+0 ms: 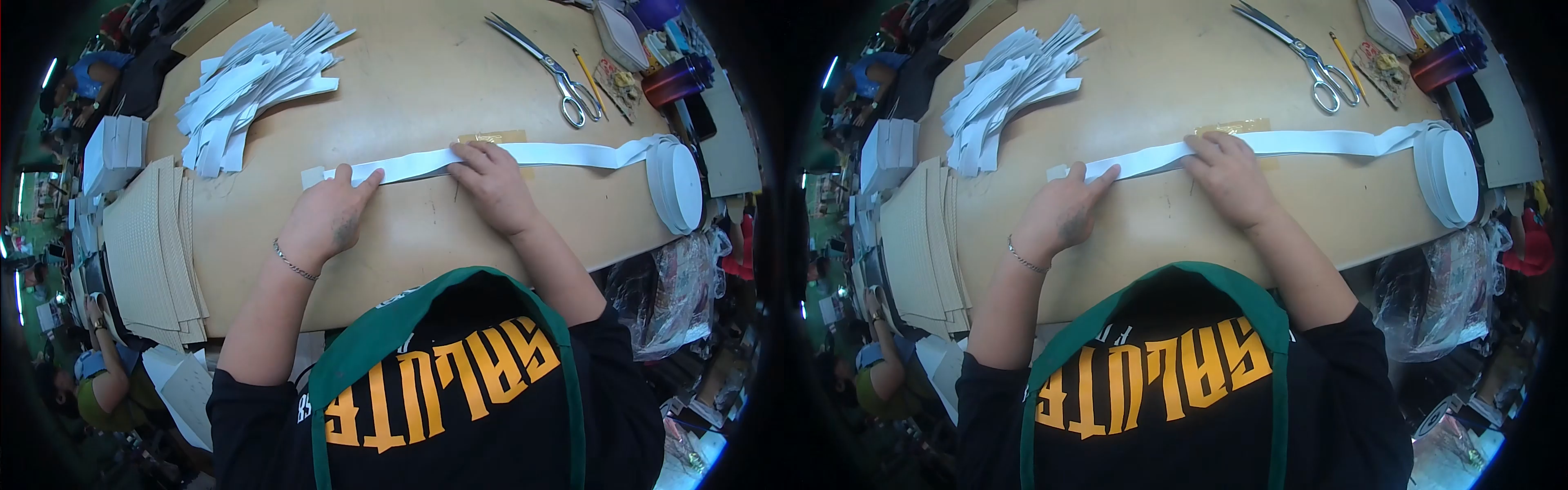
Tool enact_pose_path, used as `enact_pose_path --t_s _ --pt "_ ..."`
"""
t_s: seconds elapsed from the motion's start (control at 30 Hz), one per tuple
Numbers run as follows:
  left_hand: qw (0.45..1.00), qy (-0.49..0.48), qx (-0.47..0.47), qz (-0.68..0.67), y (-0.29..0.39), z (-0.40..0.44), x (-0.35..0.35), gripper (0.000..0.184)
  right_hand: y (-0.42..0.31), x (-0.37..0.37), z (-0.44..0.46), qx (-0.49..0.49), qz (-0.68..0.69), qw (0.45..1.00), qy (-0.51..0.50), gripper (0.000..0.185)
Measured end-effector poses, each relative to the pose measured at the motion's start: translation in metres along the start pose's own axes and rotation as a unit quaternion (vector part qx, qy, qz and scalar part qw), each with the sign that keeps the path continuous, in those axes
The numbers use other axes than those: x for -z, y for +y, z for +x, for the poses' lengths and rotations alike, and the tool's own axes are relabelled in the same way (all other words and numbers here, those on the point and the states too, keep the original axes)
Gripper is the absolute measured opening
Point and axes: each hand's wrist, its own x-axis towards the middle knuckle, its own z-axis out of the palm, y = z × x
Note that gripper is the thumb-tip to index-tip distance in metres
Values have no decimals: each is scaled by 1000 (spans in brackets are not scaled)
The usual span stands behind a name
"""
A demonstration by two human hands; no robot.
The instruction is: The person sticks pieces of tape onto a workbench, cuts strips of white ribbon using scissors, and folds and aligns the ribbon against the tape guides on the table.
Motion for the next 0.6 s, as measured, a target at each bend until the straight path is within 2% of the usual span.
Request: enact_pose_path --t_s 0.1,0.2,0.3,0.5,0.6 --pt "1000 8 1 1 0 0 -3 63 10 0 -2 24 34 999 -4 21" --pt "1000 4 5 -1 1 -1 -1 63 7 2 -5 33 23 998 40 21" --pt "1000 -2 6 4 1 0 0 63 9 3 -5 45 -16 998 41 22" --pt "1000 5 3 4 0 0 -4 64 7 7 -6 18 -44 999 1 24" --pt "1000 7 -3 0 0 0 -5 65 -14 6 3 15 1 1000 -25 24"
